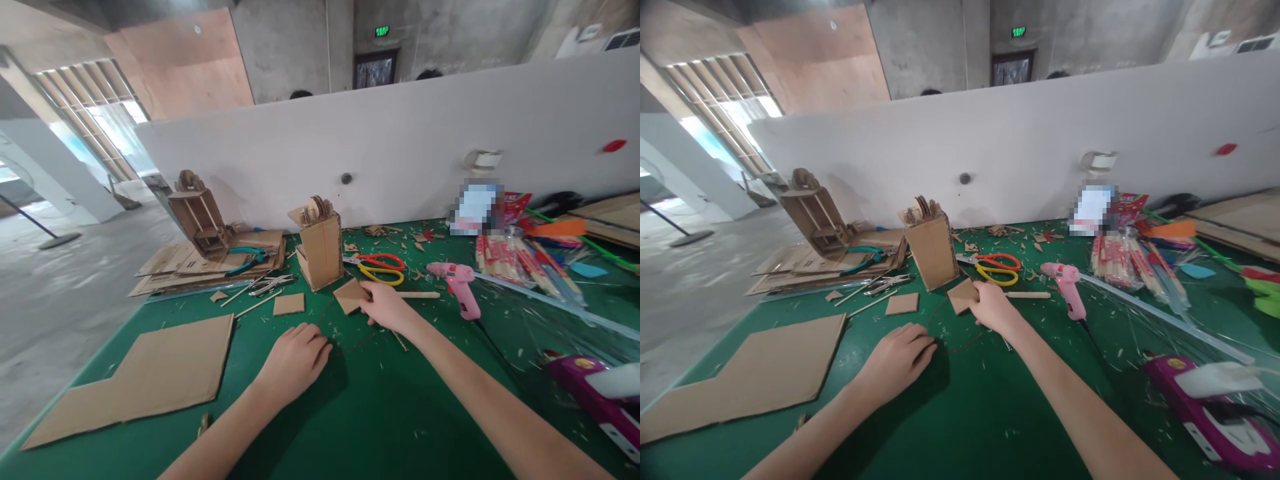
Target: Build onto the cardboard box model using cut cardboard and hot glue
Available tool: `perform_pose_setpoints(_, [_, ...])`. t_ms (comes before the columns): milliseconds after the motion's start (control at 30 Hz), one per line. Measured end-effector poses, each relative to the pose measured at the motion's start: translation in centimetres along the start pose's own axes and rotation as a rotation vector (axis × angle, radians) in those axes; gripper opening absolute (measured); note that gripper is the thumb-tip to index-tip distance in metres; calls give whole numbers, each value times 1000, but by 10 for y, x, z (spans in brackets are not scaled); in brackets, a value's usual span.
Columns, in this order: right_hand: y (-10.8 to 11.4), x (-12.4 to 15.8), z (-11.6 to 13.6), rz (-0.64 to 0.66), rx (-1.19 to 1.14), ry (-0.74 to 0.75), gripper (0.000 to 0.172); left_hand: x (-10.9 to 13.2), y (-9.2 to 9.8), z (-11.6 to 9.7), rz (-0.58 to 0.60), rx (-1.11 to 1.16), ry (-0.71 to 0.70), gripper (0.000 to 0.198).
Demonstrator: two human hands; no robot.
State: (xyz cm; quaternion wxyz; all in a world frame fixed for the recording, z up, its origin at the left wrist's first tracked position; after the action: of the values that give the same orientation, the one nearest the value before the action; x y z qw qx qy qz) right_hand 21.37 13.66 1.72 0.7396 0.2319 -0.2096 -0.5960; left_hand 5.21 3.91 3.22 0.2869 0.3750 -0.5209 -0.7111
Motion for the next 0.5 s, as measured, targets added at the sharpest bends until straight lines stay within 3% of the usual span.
perform_pose_setpoints(233, [-19,-9,21,-102,201,125,34,7,7,-1,-137,-23,-38,32])
perform_pose_setpoints(400, [-24,4,26,-60,240,221,42,8,9,-3,-170,9,-56,30])
perform_pose_setpoints(500, [-26,7,27,-79,313,244,38,9,10,-3,-187,22,-66,30])
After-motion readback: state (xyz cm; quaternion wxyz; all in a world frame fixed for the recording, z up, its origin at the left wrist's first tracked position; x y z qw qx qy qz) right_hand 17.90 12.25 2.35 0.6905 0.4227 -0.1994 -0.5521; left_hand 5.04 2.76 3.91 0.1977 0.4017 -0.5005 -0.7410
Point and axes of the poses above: each hand's wrist, its own x-axis away from the middle knuckle, its own y-axis out of the back of the hand, z = x × y, the point moved 7 cm from there along -x, towards the middle knuckle, and after that the axes turned 11 degrees about -x, right-handed, at the moved point
